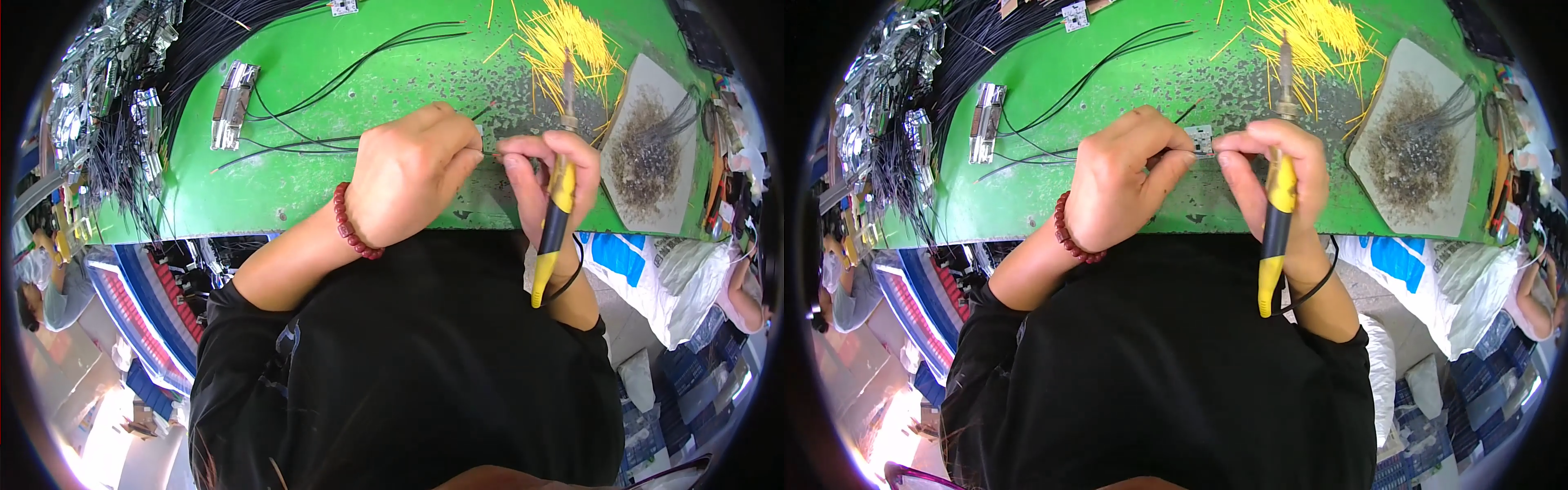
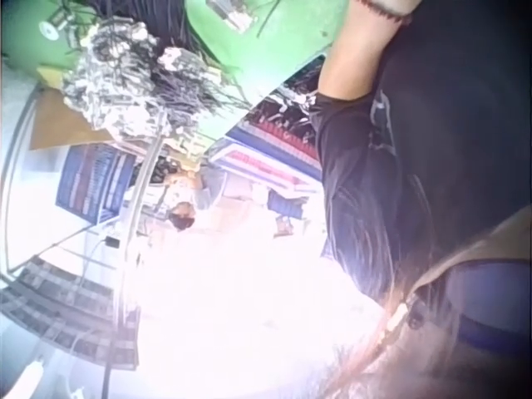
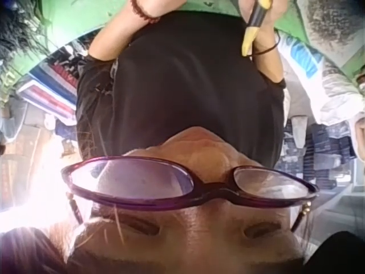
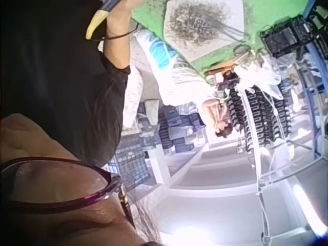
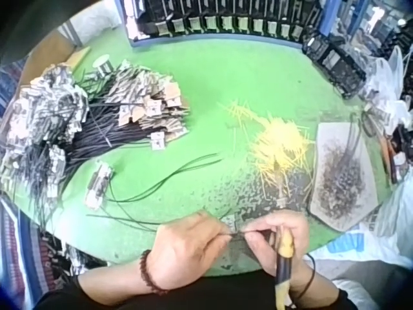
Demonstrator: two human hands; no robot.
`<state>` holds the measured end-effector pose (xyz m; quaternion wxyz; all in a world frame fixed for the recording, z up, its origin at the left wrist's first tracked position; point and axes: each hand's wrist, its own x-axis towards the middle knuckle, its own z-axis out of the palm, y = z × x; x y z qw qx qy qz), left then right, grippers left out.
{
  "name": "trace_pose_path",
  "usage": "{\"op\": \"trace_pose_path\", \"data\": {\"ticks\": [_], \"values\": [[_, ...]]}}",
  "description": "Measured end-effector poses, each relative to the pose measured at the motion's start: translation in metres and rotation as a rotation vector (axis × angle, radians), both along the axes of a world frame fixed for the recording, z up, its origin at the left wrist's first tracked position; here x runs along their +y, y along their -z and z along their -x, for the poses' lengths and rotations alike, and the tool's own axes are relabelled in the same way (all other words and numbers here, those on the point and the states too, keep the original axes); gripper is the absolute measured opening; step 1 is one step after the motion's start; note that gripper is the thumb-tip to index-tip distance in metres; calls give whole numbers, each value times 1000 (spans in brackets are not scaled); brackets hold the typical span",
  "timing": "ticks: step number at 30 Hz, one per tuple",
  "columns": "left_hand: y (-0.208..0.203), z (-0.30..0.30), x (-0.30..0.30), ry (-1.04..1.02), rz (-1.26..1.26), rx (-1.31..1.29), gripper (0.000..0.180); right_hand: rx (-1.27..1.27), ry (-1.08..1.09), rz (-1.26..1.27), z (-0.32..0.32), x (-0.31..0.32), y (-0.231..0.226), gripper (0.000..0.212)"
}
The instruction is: The person solders wires onto electronic components with a soldering iron, then assembles the components into plastic housings by hand.
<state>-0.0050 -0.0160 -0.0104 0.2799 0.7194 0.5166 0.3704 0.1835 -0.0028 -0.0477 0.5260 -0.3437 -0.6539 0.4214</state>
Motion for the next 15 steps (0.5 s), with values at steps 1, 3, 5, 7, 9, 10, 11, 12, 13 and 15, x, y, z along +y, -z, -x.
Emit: {"op": "trace_pose_path", "data": {"ticks": [1, 3, 5, 7, 9, 10, 11, 12, 13, 15], "values": [[0, 0, -1, -20, 20, -20, 9, 42, 13, 23, -3, -2, 1, 45], [0, 0, -2, -42, 41, -42, 9, 28, -3, -6, -6, -2, 0, 46], [-1, -1, -2, -43, 30, -40, 9, 20, -34, 9, -7, -4, 0, 45], [1, -1, -2, -40, 7, -41, 9, 13, -31, 0, -6, -4, 0, 45], [3, -1, -1, -38, -17, -41, 9, 5, -28, -10, -6, -4, 0, 45], [5, -1, -1, -37, -34, -65, 9, 3, -40, -14, -6, -4, 0, 45], [6, -1, -1, -36, -52, -90, 9, 1, -52, -18, -7, -4, 0, 45], [7, -1, -2, -35, -51, -90, 9, 0, -51, -17, -6, -4, 0, 45], [8, -2, -2, -38, -54, -89, 9, 0, -48, -23, -6, -3, 0, 45], [8, -3, -3, -39, -56, -89, 9, -2, -43, -30, -5, -3, 0, 44]]}}
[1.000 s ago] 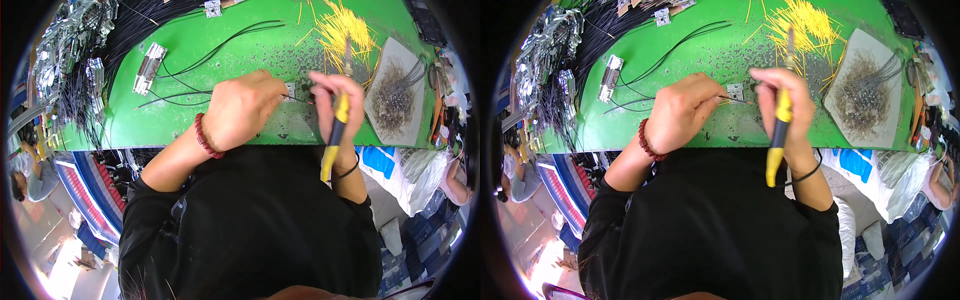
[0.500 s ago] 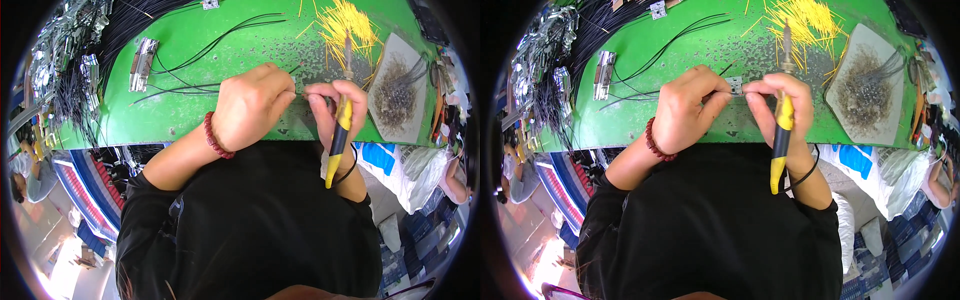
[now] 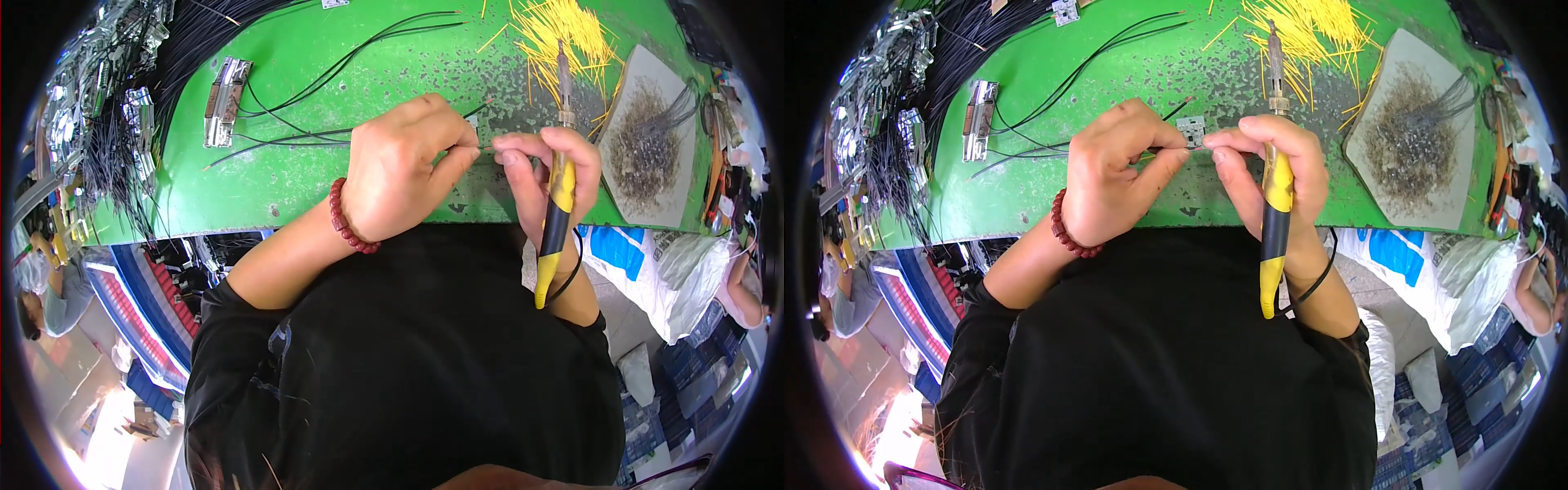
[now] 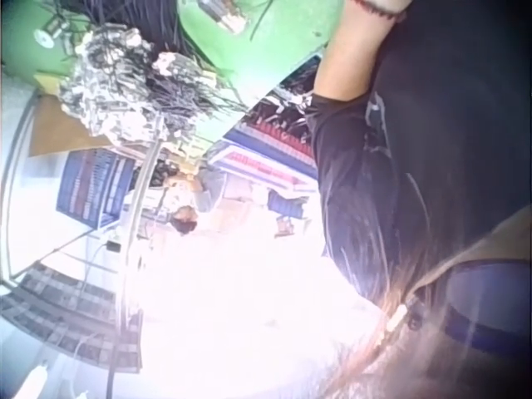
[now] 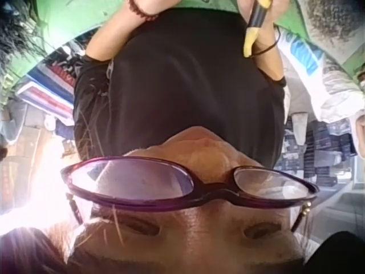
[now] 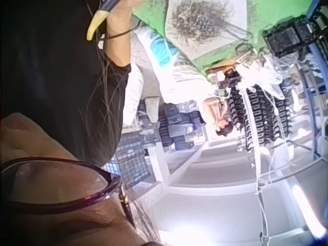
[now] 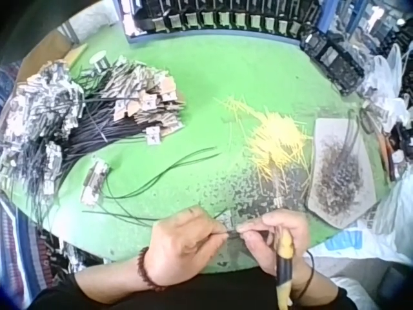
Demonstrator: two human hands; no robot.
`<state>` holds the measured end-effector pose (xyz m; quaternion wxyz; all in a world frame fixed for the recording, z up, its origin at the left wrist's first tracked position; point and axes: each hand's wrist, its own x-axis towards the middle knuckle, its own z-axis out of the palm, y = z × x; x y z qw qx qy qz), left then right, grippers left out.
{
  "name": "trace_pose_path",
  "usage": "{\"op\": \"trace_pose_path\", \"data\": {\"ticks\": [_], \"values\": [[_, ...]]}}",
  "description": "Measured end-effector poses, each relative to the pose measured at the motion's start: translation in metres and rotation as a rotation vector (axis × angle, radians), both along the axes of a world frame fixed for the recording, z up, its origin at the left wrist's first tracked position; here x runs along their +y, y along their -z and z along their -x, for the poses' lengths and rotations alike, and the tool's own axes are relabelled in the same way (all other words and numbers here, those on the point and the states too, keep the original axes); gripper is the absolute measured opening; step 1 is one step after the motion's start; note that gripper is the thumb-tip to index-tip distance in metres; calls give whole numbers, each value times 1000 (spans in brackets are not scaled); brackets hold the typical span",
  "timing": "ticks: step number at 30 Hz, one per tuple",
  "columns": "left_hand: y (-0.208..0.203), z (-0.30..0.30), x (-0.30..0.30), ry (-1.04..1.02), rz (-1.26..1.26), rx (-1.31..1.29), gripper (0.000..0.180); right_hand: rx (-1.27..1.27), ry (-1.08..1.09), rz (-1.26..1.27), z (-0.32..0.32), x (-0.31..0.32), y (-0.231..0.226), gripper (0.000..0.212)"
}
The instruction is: The person solders wires onto electronic components with a soldering iron, then assembles the components into plastic housings by hand.
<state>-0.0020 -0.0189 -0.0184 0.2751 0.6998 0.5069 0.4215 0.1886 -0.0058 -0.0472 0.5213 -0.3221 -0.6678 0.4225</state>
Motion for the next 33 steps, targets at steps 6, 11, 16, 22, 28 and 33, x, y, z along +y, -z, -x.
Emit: {"op": "trace_pose_path", "data": {"ticks": [6, 11, 16, 22, 28, 33], "values": [[3, 0, -1, 1, 0, 17, 11, -158, -9, -39, 4, 5, -5, 47], [6, -1, -3, -6, -19, 42, 12, 47, -12, 221, 4, 4, -5, 42], [3, -5, -2, 9, -15, 20, 11, 28, -44, 279, 6, 6, -4, 41], [-5, -5, -5, 39, 81, 29, 12, -33, -95, 203, -1, 8, -7, 32], [14, -7, 4, 24, -116, 308, 16, -184, 129, 318, -77, -2, -18, 78], [18, -13, 7, 40, -149, 397, 17, 13, 708, 110, -157, 13, -7, 40]]}}
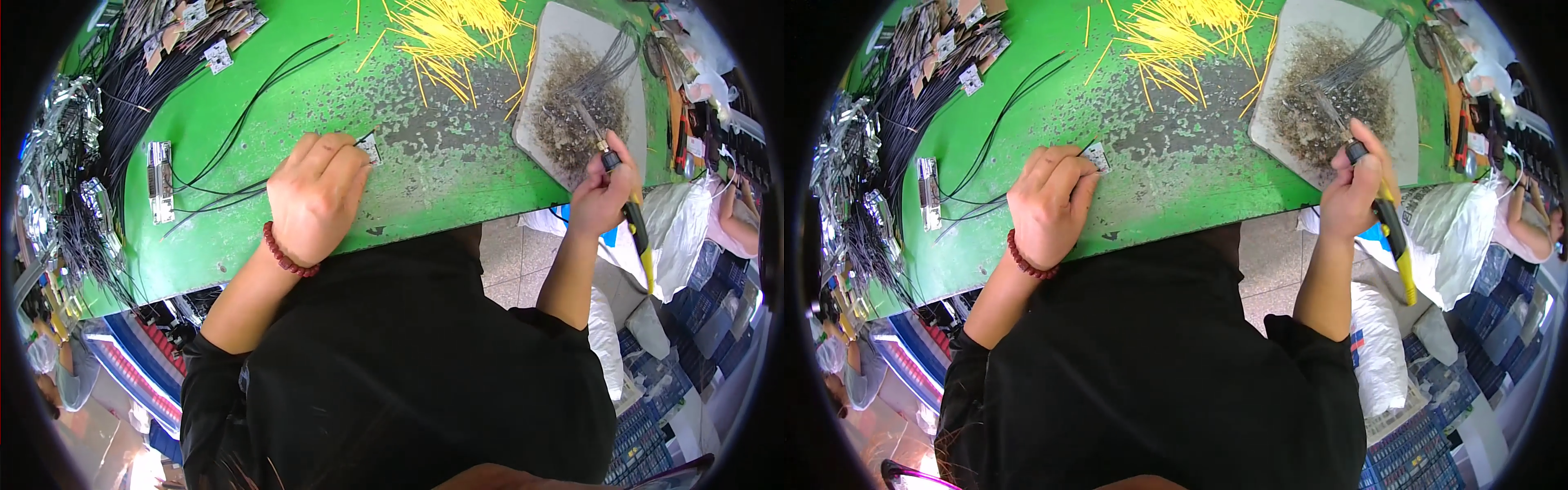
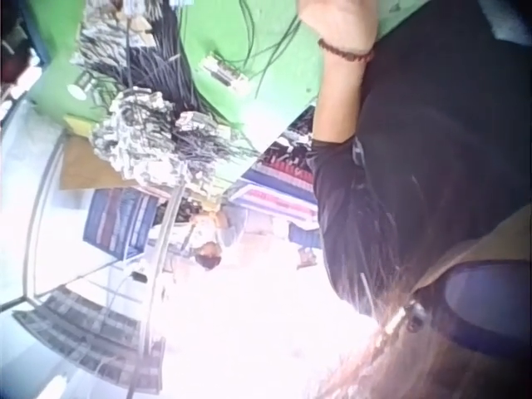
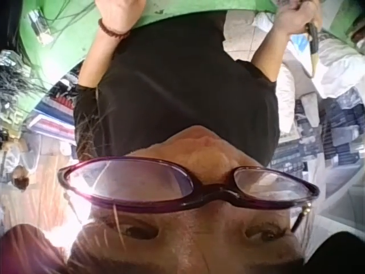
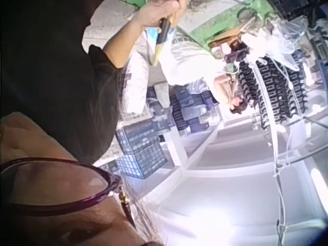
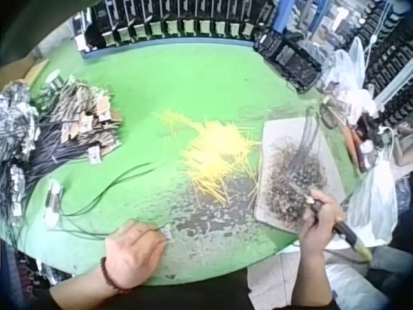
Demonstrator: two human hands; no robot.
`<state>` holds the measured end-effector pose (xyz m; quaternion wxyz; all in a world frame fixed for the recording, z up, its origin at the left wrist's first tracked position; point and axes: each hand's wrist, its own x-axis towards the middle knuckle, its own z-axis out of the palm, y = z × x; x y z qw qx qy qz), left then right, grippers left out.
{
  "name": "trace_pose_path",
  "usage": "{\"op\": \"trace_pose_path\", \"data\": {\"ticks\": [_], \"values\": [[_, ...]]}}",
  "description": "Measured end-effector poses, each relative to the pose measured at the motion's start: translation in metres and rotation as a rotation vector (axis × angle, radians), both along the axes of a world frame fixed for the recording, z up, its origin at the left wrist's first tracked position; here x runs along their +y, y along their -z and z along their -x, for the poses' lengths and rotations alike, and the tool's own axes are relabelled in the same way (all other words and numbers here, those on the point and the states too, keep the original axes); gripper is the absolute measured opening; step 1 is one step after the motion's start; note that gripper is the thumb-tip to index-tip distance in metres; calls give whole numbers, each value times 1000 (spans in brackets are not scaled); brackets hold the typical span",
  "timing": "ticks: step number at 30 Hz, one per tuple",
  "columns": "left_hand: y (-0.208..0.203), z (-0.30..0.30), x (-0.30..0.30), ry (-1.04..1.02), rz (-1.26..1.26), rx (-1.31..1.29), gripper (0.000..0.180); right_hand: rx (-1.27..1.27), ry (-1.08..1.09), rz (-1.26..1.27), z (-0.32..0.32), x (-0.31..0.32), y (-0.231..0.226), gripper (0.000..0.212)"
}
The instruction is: The person solders wires onto electronic components with a soldering iron, then assembles the components into plastic housings by hand.
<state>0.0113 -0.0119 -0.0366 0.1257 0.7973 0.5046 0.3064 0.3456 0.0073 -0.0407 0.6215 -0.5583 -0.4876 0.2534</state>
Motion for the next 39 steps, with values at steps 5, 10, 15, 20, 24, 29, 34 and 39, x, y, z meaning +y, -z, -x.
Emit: {"op": "trace_pose_path", "data": {"ticks": [5, 10, 15, 20, 24, 29, 34, 39], "values": [[3, 0, 2, -5, 19, -69, 17, 47, -18, -18, -14, 8, 11, 19], [3, 0, 2, -35, 81, -117, 16, 16, 1, 31, -13, 9, 10, 16], [2, 0, 1, -52, 106, -119, 15, 27, -4, 28, -11, 9, 9, 14], [2, 2, 0, -48, 101, -126, 15, -18, 54, 34, -9, 9, 11, 15], [6, 4, 0, -54, 81, -119, 14, 135, -105, -86, 3, 0, 6, 15], [8, 1, 3, -59, 36, -155, 13, 143, -419, 9, 69, -23, -2, 25], [8, 1, 0, -97, 74, -154, 13, 221, -533, 180, 105, -36, 8, 24], [10, 2, 0, -118, 53, -147, 13, 192, -566, 169, 110, -32, 17, 21]]}}
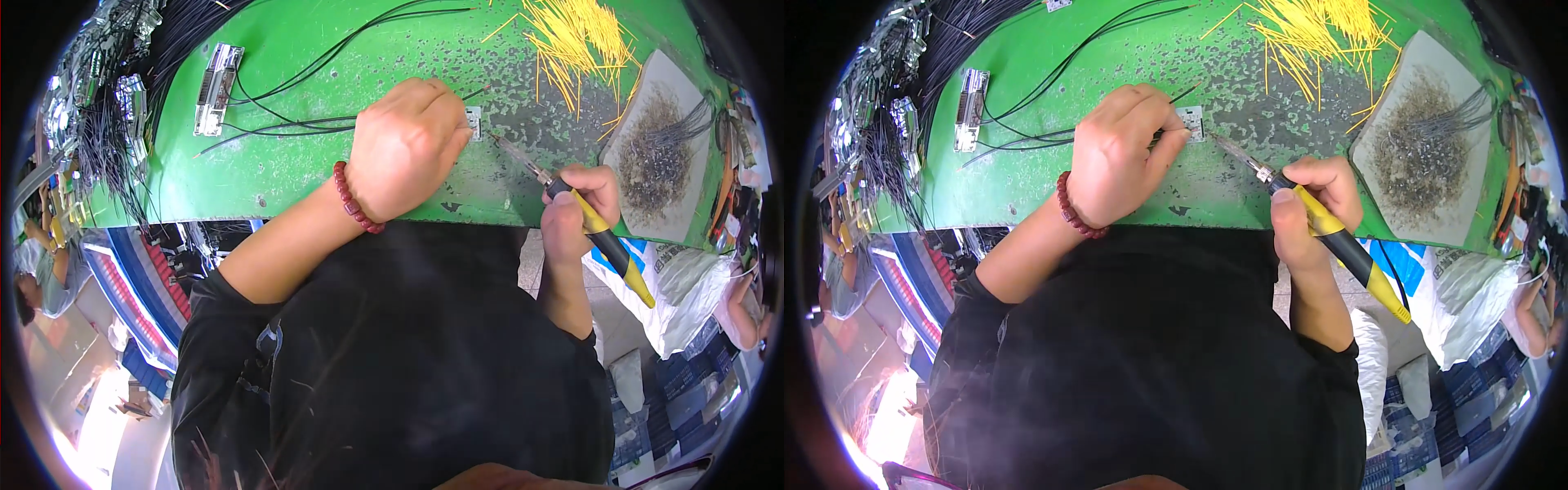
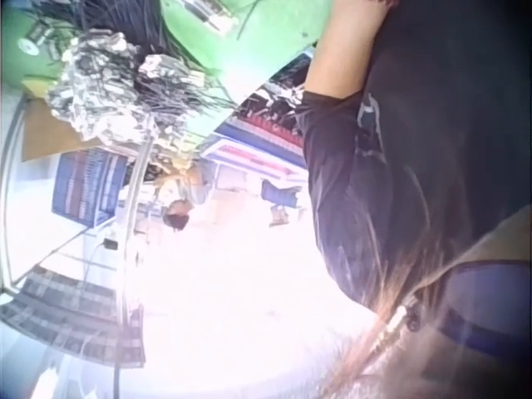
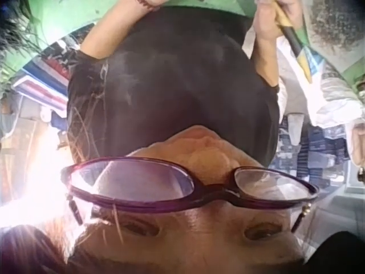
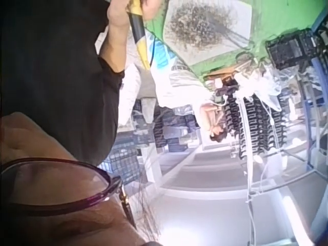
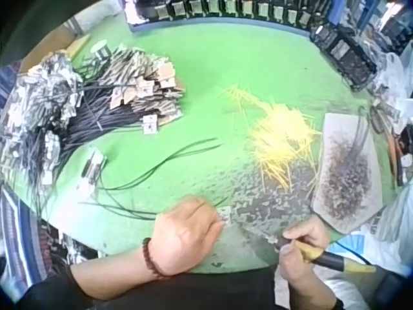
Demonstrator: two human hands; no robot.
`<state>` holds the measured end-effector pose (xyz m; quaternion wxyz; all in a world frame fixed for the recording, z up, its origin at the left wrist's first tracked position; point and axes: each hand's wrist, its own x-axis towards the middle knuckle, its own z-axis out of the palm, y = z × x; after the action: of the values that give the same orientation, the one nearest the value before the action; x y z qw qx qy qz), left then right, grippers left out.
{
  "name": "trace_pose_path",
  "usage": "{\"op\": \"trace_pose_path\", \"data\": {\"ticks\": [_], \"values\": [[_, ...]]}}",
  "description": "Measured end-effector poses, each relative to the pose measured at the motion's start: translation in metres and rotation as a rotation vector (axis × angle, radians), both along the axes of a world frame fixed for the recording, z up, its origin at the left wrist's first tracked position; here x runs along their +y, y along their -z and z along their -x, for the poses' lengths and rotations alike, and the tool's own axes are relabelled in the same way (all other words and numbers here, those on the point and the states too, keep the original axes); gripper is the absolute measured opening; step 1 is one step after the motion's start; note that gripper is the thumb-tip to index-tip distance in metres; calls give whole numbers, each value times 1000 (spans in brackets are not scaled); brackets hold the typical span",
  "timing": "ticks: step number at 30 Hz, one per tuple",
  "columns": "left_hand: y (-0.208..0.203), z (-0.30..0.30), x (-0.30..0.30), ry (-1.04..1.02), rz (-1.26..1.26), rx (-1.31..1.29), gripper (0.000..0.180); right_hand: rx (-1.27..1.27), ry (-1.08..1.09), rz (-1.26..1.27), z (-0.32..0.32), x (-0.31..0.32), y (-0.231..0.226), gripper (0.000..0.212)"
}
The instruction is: The person solders wires onto electronic components with a soldering iron, then assembles the components into plastic housings by hand.
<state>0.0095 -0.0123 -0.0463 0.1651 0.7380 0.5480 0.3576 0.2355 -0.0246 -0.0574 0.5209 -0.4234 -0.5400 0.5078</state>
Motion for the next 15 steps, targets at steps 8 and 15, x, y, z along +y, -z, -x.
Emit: {"op": "trace_pose_path", "data": {"ticks": [8, 15], "values": [[-3, 0, 2, -4, 36, 10, 12, -99, -13, -50, -2, -1, 4, 24], [-2, 0, 2, 1, 26, -1, 12, -171, -25, 13, -1, 0, 1, 25]]}}
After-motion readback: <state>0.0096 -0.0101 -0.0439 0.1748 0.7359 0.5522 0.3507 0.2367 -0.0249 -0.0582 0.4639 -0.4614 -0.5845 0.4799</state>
